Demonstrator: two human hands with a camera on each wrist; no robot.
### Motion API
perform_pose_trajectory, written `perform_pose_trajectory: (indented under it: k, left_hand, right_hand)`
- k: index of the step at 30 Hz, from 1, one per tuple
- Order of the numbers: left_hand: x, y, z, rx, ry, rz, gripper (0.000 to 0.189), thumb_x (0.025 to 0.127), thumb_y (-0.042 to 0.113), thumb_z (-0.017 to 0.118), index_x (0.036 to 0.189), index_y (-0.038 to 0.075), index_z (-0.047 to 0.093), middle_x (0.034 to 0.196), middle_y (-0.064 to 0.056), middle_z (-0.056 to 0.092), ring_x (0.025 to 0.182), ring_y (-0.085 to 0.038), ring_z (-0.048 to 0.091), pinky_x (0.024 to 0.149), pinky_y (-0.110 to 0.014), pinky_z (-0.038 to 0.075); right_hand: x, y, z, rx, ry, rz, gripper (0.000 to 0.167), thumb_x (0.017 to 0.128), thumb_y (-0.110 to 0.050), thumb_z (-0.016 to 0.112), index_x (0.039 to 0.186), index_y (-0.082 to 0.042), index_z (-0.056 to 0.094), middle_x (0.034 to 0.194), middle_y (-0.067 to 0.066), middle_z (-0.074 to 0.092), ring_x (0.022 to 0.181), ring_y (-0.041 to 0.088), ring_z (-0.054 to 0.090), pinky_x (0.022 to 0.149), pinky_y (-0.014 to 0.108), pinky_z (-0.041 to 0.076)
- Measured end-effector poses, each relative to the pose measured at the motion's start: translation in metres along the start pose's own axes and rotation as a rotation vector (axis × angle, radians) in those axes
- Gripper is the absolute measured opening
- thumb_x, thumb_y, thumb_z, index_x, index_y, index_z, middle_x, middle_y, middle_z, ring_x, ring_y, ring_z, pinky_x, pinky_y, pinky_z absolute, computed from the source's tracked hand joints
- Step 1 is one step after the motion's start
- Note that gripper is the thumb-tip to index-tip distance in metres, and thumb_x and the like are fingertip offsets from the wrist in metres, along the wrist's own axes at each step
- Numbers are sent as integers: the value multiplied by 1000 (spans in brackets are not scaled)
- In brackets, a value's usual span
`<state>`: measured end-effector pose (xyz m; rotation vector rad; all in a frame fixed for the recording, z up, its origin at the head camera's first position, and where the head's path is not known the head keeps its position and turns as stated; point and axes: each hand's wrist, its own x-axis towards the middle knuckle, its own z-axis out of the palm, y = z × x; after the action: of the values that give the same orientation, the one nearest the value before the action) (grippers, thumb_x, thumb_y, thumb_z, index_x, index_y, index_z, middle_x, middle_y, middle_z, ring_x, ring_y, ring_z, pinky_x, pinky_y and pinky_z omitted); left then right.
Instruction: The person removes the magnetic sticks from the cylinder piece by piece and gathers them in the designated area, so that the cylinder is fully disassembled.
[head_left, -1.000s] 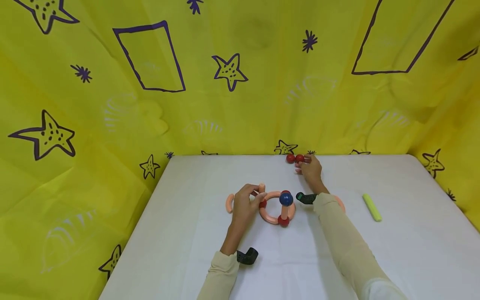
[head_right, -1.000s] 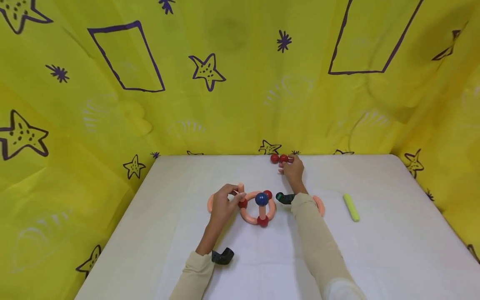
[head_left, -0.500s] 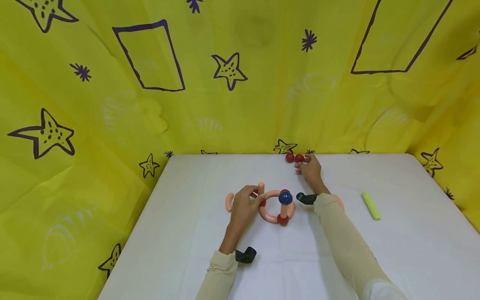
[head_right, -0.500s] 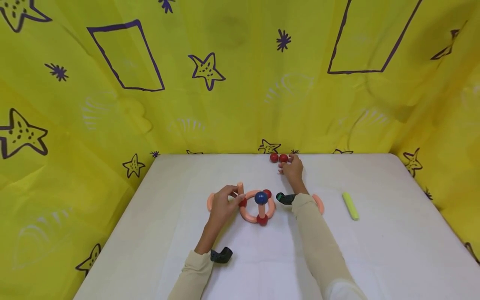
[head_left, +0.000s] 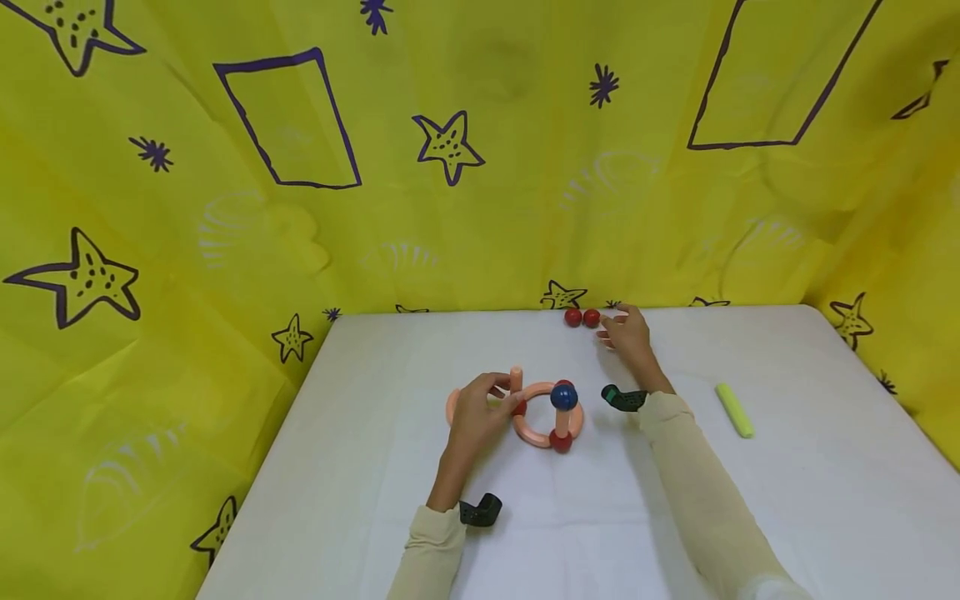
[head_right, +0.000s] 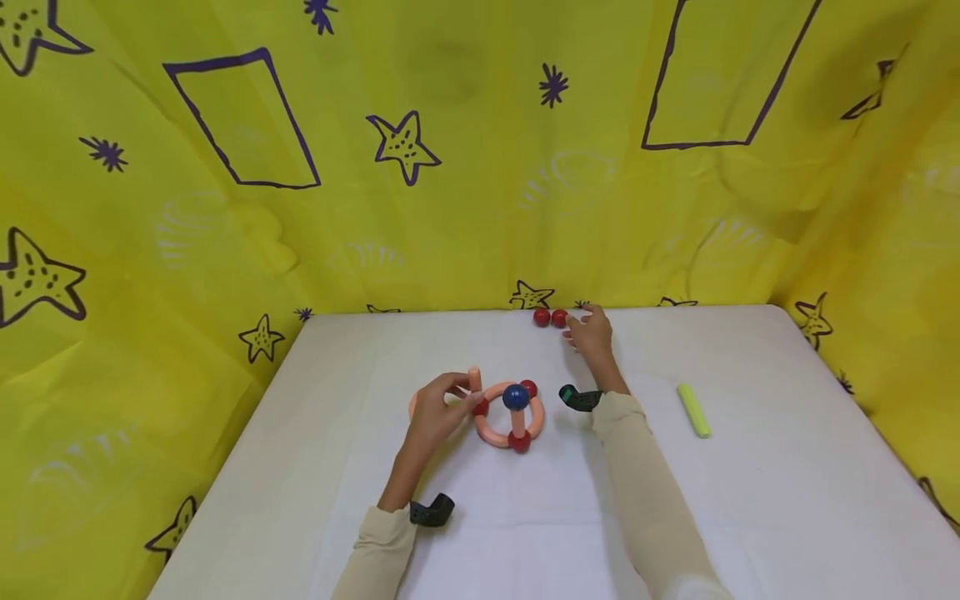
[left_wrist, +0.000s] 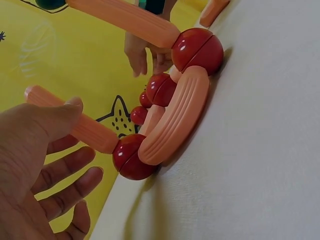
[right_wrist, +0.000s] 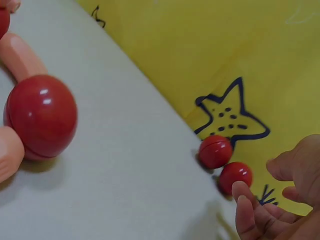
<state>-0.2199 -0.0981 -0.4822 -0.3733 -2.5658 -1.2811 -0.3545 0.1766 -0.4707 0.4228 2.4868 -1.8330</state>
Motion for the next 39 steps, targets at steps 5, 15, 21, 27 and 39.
perform_pose_trajectory:
  k: [5, 15, 21, 27, 39]
  left_hand:
    - [-1, -2, -5, -12, -1, -10, 31, 88, 29, 72, 114, 10, 68, 104, -7, 70, 93, -22, 66, 80, -30, 52]
    - [2, 1, -16, 20, 71, 41, 27, 88, 31, 73, 100, 7, 69, 84, -5, 67, 82, -21, 65, 73, -33, 52]
    - [1, 6, -25, -16, 77, 118, 20, 89, 25, 72, 83, 7, 66, 76, -3, 65, 71, -15, 60, 64, -32, 51]
    - [0, 11, -28, -100, -96, 293, 9, 88, 18, 73, 89, 10, 69, 82, -1, 69, 72, -9, 57, 63, -30, 52]
    - [-3, 29, -5, -132, -299, 341, 31, 86, 16, 75, 113, 3, 69, 98, -12, 70, 70, -9, 60, 66, -19, 52]
  right_hand:
    - [-10, -11, -9, -33, 13, -42, 59, 101, -27, 49, 150, -3, 27, 140, 25, 46, 101, 31, 70, 70, 20, 56]
    - [-40, -29, -23, -89, -12, -187, 52, 102, -35, 47, 144, -4, 40, 133, 24, 54, 101, 31, 70, 67, 17, 53]
    - [-61, -29, -24, -137, -73, -260, 51, 102, -44, 45, 133, -5, 52, 121, 20, 62, 94, 20, 70, 75, 26, 55]
    - [-84, -28, -26, -172, -232, -455, 42, 101, -38, 50, 123, -3, 59, 107, 18, 66, 83, 9, 66, 71, 23, 52]
    - [-124, -25, -22, -181, -659, -753, 32, 92, -13, 67, 123, -14, 61, 115, 6, 65, 102, 16, 60, 80, 29, 51]
